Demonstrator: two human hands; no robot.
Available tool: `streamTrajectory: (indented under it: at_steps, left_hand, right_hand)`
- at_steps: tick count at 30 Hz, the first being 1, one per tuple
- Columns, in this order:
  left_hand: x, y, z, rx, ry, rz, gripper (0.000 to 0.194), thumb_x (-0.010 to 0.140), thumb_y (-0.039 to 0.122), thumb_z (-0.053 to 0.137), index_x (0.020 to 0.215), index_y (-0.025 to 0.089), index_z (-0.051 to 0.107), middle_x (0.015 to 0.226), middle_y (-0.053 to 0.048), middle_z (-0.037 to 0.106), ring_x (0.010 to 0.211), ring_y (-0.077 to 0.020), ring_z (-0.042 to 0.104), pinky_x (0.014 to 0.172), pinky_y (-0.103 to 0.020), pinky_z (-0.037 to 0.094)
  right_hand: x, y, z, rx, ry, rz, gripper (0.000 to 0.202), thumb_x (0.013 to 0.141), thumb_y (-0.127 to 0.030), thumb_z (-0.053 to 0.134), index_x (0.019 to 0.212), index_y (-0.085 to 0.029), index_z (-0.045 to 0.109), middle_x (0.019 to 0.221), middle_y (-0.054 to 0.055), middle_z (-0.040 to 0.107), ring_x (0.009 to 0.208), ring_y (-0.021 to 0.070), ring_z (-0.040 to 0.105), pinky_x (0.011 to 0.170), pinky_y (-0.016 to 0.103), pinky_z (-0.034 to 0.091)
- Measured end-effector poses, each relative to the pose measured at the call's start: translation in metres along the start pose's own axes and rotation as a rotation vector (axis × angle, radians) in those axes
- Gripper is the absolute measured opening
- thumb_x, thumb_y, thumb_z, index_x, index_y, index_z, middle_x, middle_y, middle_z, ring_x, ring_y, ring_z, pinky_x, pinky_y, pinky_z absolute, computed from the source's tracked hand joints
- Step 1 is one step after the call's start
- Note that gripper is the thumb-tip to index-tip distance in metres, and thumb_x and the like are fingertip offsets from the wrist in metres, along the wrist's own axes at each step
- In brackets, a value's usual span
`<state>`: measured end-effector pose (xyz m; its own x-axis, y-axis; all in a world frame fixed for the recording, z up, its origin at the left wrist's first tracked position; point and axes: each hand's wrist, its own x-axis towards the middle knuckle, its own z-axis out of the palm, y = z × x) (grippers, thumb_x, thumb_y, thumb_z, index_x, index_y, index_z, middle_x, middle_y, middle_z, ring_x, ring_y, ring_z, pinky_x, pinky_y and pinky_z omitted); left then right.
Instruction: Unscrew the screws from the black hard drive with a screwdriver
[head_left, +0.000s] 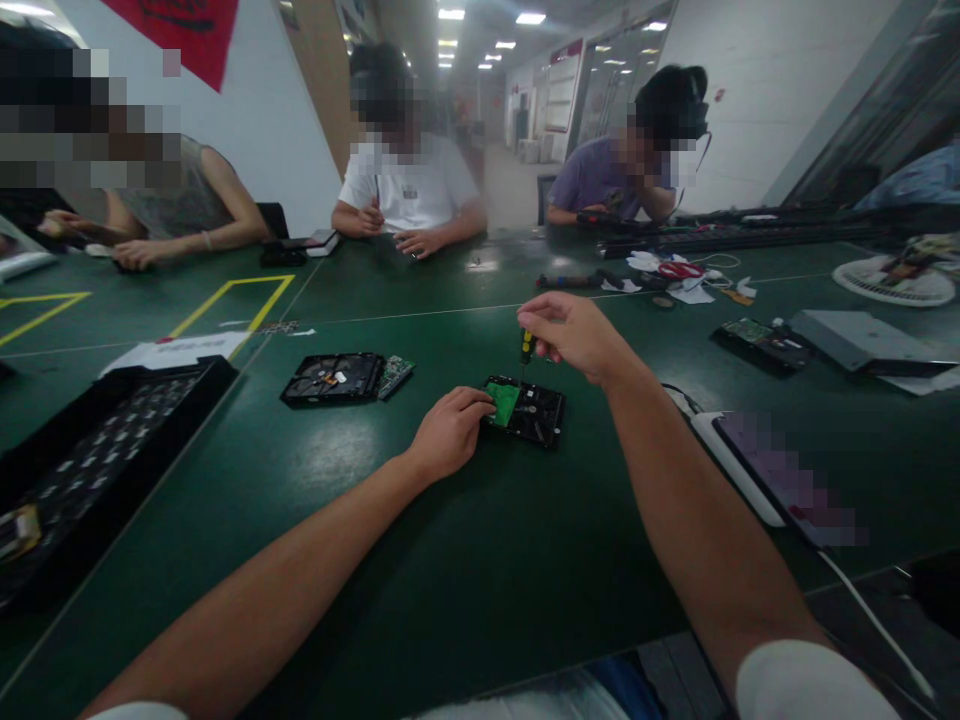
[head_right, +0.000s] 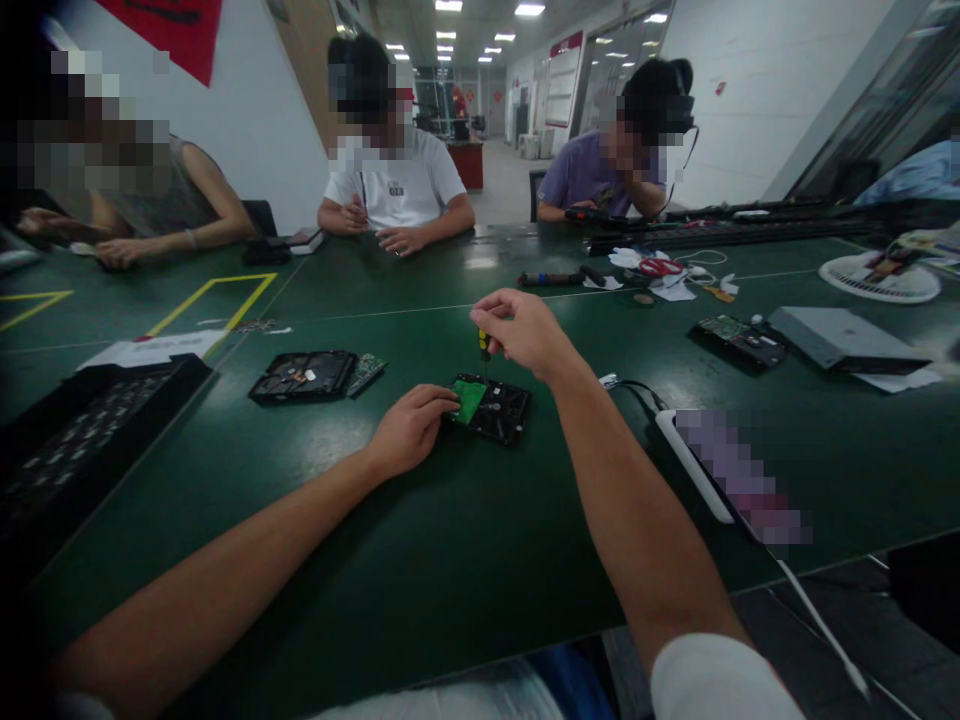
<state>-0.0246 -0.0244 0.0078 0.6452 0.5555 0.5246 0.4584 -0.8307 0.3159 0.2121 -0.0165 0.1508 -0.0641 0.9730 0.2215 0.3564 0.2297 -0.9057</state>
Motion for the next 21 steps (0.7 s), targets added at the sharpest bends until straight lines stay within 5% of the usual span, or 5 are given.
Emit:
streamTrajectory:
  at_steps: [4, 11, 21]
  left_hand:
    - [0.0001, 0.0006, -0.0006, 0.001, -0.001, 0.002, 0.036, 0.094, 0.005, 0.048, 0.119, 0.020, 0.069, 0.123, -0.012, 0.069, 0.118, -0.0275, 0.063, 0.102, -0.050, 0.057]
    - [0.0003, 0.0013, -0.0017, 0.003, -0.004, 0.000, 0.037, 0.094, 0.005, 0.048, 0.120, 0.020, 0.069, 0.123, -0.013, 0.069, 0.119, -0.0275, 0.063, 0.102, -0.051, 0.057]
    - [0.0001, 0.0009, -0.0006, 0.010, -0.008, 0.003, 0.035, 0.094, 0.005, 0.049, 0.120, 0.018, 0.068, 0.124, -0.012, 0.069, 0.119, -0.0277, 0.062, 0.103, -0.050, 0.056]
  right_hand:
    - [0.0007, 0.0003, 0.0013, 0.019, -0.001, 0.003, 0.015, 0.096, -0.031, 0.073, 0.091, -0.018, 0.067, 0.089, 0.006, 0.075, 0.055, 0.0103, 0.062, 0.043, 0.022, 0.043]
    - [0.0000, -0.0013, 0.0011, -0.062, 0.025, 0.009, 0.017, 0.094, -0.033, 0.075, 0.090, -0.018, 0.069, 0.074, 0.003, 0.070, 0.054, 0.0101, 0.059, 0.042, 0.020, 0.042]
    - [0.0045, 0.0037, 0.0033, 0.059, 0.018, 0.031, 0.009, 0.100, -0.026, 0.066, 0.099, -0.018, 0.069, 0.097, 0.006, 0.074, 0.057, 0.0091, 0.066, 0.043, 0.020, 0.044]
